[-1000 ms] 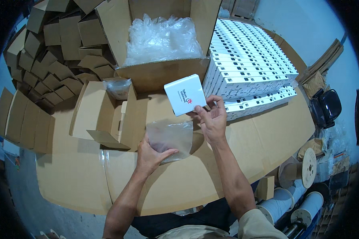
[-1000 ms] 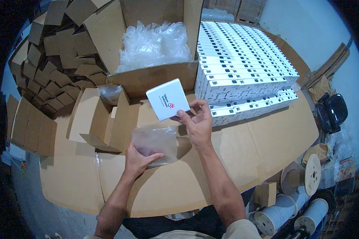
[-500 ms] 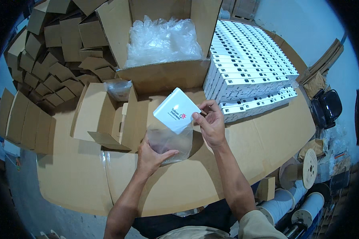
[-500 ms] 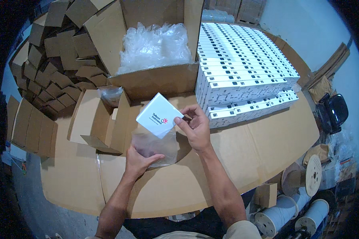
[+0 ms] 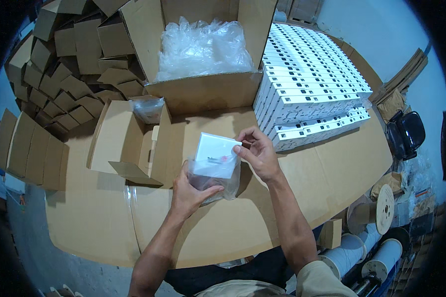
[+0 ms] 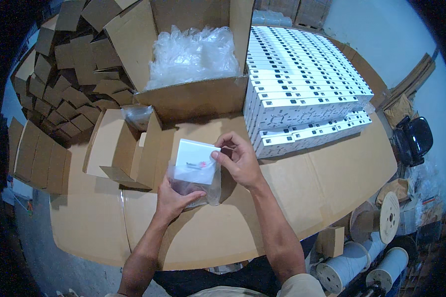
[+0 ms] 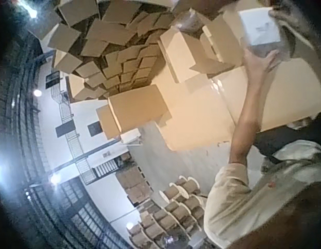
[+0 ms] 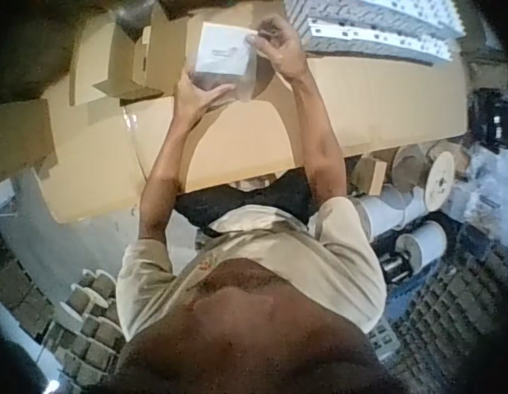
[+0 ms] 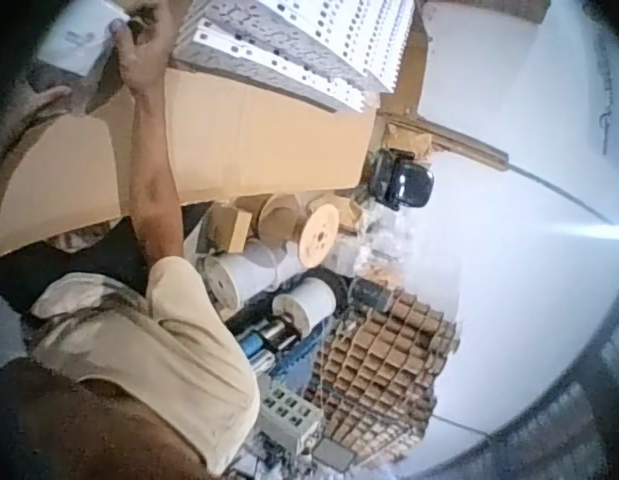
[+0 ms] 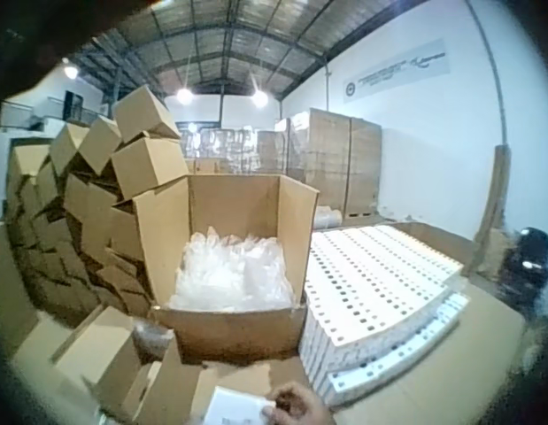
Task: Packing white rectangular product boxes into plastic bags and placing them into cardboard shipping boxes.
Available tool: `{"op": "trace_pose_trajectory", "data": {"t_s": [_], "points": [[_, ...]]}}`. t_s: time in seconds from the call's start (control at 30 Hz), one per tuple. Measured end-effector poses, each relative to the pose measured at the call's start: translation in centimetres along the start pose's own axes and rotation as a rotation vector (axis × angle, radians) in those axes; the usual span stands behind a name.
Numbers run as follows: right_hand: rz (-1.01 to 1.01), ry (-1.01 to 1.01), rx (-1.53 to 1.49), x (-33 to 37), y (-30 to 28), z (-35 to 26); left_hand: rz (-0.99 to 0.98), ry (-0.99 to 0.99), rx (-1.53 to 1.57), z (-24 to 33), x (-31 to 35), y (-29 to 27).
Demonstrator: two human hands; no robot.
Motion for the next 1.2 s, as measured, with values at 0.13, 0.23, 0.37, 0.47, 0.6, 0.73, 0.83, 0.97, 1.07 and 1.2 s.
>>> {"op": "trace_pose_trajectory", "data": {"t_s": [0.13, 0.23, 0.37, 0.47, 0.6, 0.73, 0.83, 0.97, 1.07, 1.2], "points": [[-0.028, 0.02, 0.073, -0.1, 0.7, 0.4, -0.009, -0.006, 0.006, 0.1, 0.0, 0.0], [-0.02, 0.038, 0.09, 0.0, 0.5, 0.6, 0.002, 0.002, -0.008, 1.3, 0.0, 0.1], [-0.034, 0.042, 0.067, 0.0, 0.7, 0.6, 0.031, -0.068, 0.166, -0.2, 0.3, 0.3], [-0.082, 0.072, 0.086, 0.0, 1.1, 1.3, 0.049, -0.034, 0.208, -0.6, 0.2, 0.2], [-0.018, 0.096, 0.001, 0.0, 1.2, 1.0, 0.112, -0.1, 0.255, -2.2, 0.2, -0.1], [-0.006, 0.377, 0.14, 0.8, 1.6, 2.8, 0.253, -0.146, 0.288, -3.1, 0.3, -1.5], [-0.034, 0.557, 0.26, 1.7, 2.3, 4.7, 0.254, -0.146, 0.318, -2.5, 0.2, -1.6], [-0.012, 0.425, 0.227, 1.3, 2.7, 4.2, 0.218, -0.107, 0.308, -2.3, 0.1, -1.2], [-0.006, 0.393, 0.245, 1.2, 2.6, 4.2, 0.229, -0.1, 0.271, -2.3, 0.2, -1.4], [-0.001, 0.331, 0.241, 1.0, 2.3, 4.2, 0.244, -0.125, 0.254, -2.2, 0.3, -1.5]]}}
Point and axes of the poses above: each hand's wrist, its own x-axis away from the middle knuckle, its own y-axis out of the palm, z = x × y, the point moved 10 cm from there along -x, towards the middle knuckle, and after that the axes turned 9 degrees about y, right-handed, at the moved point
